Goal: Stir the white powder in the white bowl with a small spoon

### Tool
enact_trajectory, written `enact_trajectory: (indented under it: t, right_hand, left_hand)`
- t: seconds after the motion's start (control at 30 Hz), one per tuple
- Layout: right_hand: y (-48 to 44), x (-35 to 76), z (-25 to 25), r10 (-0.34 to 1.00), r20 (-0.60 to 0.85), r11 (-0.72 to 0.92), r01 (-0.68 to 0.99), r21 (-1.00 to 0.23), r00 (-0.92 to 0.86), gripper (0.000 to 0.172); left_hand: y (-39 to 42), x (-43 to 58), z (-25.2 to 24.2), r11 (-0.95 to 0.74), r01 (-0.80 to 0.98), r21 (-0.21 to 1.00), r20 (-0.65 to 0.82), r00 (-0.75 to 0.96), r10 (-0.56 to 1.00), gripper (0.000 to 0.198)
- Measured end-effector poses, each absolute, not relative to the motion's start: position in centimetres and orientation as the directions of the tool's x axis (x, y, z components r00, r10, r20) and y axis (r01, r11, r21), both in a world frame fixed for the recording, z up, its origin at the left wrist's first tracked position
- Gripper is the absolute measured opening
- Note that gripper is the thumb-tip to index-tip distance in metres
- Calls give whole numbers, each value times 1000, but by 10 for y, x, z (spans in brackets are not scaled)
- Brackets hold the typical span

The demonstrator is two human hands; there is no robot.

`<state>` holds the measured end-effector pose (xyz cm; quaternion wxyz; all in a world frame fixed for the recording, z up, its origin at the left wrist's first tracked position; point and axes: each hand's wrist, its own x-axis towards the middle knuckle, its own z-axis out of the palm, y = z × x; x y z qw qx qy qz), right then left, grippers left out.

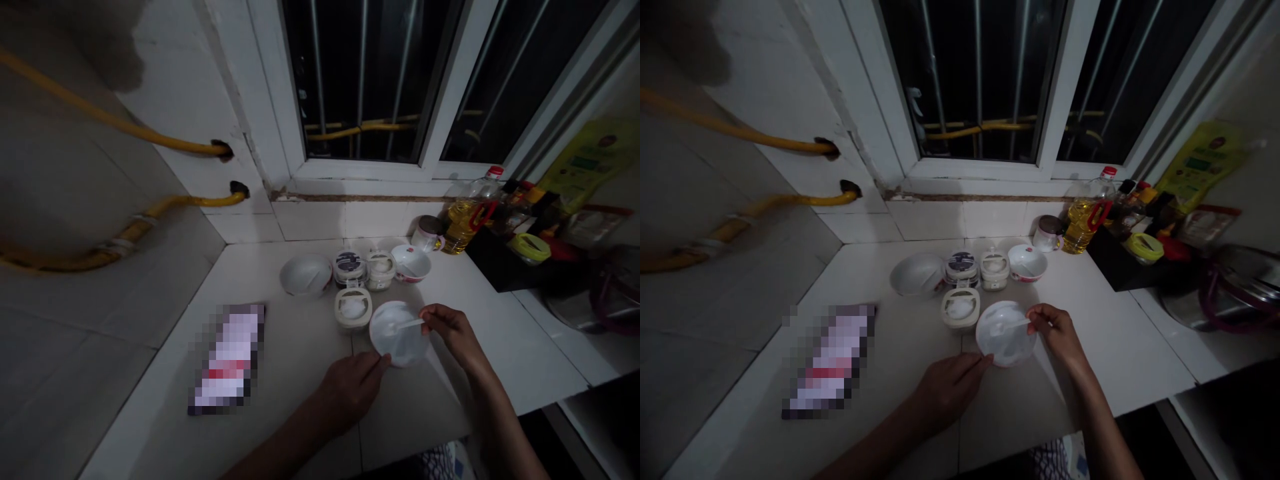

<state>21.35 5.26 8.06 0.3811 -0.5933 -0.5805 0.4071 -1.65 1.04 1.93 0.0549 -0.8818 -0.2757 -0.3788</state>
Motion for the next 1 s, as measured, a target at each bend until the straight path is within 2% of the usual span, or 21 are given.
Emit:
enact_trajectory:
  t: [0.13, 0.27, 0.37, 0.43, 0.5, 0.57, 0.63, 0.67, 0.73, 0.83, 0.93, 1.0]
  right_hand:
    - [55, 219, 76, 996, -77, -88, 234, -968, 54, 26]
    - [58, 214, 77, 996, -16, -33, 180, -983, 91, 27]
    - [59, 202, 87, 984, 119, 89, 218, -972, 132, 26]
    - [58, 191, 96, 951, 282, 229, 322, -919, 128, 20]
    - [57, 179, 102, 862, 504, 427, 462, -777, 51, 13]
    - [57, 168, 104, 700, 695, 645, 565, -514, -167, 15]
    - [57, 160, 103, 528, 747, 775, 588, -231, -403, 23]
    - [56, 157, 101, 474, 736, 798, 588, -129, -483, 27]
    - [56, 156, 99, 434, 724, 796, 605, -30, -536, 30]
    - [54, 162, 99, 452, 756, 779, 622, -76, -473, 28]
    - [51, 178, 103, 541, 766, 744, 623, -243, -347, 22]
    - [50, 193, 105, 649, 692, 677, 654, -336, -316, 18]
  left_hand:
    - [11, -16, 20, -841, 530, 113, 697, 561, 447, 23]
    - [12, -15, 23, -842, 530, 100, 714, 551, 432, 22]
    - [13, -15, 22, -839, 537, 91, 714, 552, 431, 22]
    - [13, -15, 21, -832, 547, 92, 707, 553, 442, 20]
    - [13, -15, 19, -837, 540, 89, 705, 559, 436, 21]
    - [13, -16, 19, -833, 545, 88, 705, 557, 439, 22]
    - [13, -16, 20, -830, 551, 85, 710, 551, 439, 21]
    - [13, -15, 20, -828, 555, 86, 717, 542, 438, 21]
    - [13, -15, 21, -826, 555, 95, 712, 542, 446, 22]
    - [14, -15, 22, -831, 550, 87, 711, 550, 438, 22]
    - [15, -16, 23, -830, 553, 78, 724, 541, 428, 23]
    - [16, -17, 24, -829, 553, 82, 723, 540, 432, 25]
